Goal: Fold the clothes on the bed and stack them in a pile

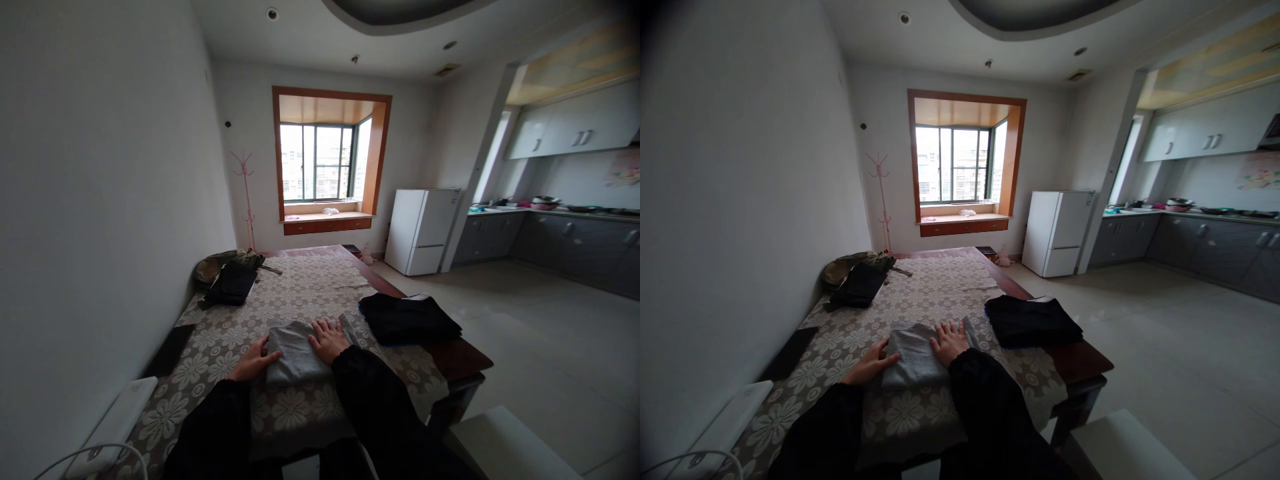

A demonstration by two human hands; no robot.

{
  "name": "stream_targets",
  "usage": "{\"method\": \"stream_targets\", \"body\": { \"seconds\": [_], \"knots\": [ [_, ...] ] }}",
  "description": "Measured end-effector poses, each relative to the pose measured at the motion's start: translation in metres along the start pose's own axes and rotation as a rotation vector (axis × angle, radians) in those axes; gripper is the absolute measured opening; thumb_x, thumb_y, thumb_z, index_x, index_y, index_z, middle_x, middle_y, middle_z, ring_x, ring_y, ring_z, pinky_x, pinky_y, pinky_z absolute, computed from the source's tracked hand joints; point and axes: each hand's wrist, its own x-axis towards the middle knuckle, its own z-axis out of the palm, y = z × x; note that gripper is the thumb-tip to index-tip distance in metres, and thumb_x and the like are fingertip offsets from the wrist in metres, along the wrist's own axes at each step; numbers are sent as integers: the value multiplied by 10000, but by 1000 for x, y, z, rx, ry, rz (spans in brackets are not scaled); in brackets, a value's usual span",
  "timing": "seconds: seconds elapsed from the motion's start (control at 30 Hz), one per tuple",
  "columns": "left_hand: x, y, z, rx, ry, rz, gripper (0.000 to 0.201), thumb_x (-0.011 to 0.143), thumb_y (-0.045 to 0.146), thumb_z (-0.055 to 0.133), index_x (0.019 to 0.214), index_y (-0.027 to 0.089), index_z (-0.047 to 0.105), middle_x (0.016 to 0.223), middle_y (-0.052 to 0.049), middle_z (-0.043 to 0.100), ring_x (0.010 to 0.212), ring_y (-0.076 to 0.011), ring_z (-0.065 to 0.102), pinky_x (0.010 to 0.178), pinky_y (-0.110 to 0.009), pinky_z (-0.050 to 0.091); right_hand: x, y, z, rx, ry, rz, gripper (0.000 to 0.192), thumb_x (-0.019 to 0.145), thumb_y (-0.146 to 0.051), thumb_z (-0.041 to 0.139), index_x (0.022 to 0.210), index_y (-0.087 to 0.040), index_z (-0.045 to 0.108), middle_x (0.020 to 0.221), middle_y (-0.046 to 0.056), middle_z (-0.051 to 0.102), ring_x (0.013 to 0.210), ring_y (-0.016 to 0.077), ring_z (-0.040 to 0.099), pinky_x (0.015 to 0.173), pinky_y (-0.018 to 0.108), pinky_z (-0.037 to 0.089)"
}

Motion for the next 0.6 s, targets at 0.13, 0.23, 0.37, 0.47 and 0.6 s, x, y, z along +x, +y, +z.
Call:
{"method": "stream_targets", "body": {
  "seconds": [0.13, 0.23, 0.37, 0.47, 0.6],
  "knots": [
    [-1, -2, 1, -4, 1, -5, 685, 696, 426, 901, 1301, 215, 659, 1084, -96, 779, 1036, -309, 729, 894, -388, 570, 1, 0, 1, -9, 0, 3, 640, 1026, -547, 283, 1580, -250, 409, 1627, 78, 429, 1545, 327, 257, 1257, 599, -14],
    [-2, -3, 2, -2, 10, 2, 669, 709, 410, 894, 1308, 229, 658, 1098, -95, 779, 1056, -306, 725, 900, -378, 570, 1, 0, 1, -10, 0, 2, 643, 1029, -550, 275, 1581, -249, 406, 1628, 78, 428, 1545, 324, 256, 1256, 599, -24],
    [-1, -2, 1, 2, 16, 15, 644, 719, 404, 884, 1298, 223, 669, 1158, -90, 764, 1064, -293, 717, 908, -374, 570, 1, 0, 1, -11, 0, 3, 643, 1031, -550, 268, 1581, -245, 406, 1629, 73, 427, 1543, 322, 260, 1256, 599, -32],
    [0, -2, 1, -8, 10, 16, 645, 721, 409, 881, 1294, 203, 667, 1195, -94, 753, 1075, -290, 708, 922, -368, 562, 1, 0, 1, -14, 0, 4, 641, 1031, -548, 269, 1580, -245, 405, 1628, 71, 430, 1540, 319, 268, 1259, 595, -27],
    [1, -3, 1, 2, 41, 20, 654, 717, 453, 878, 1278, 195, 664, 1194, -108, 752, 1065, -295, 713, 909, -374, 565, 1, 0, 0, -20, -8, 6, 636, 1030, -547, 278, 1579, -253, 407, 1629, 69, 428, 1538, 318, 274, 1263, 586, -24]
  ]
}}
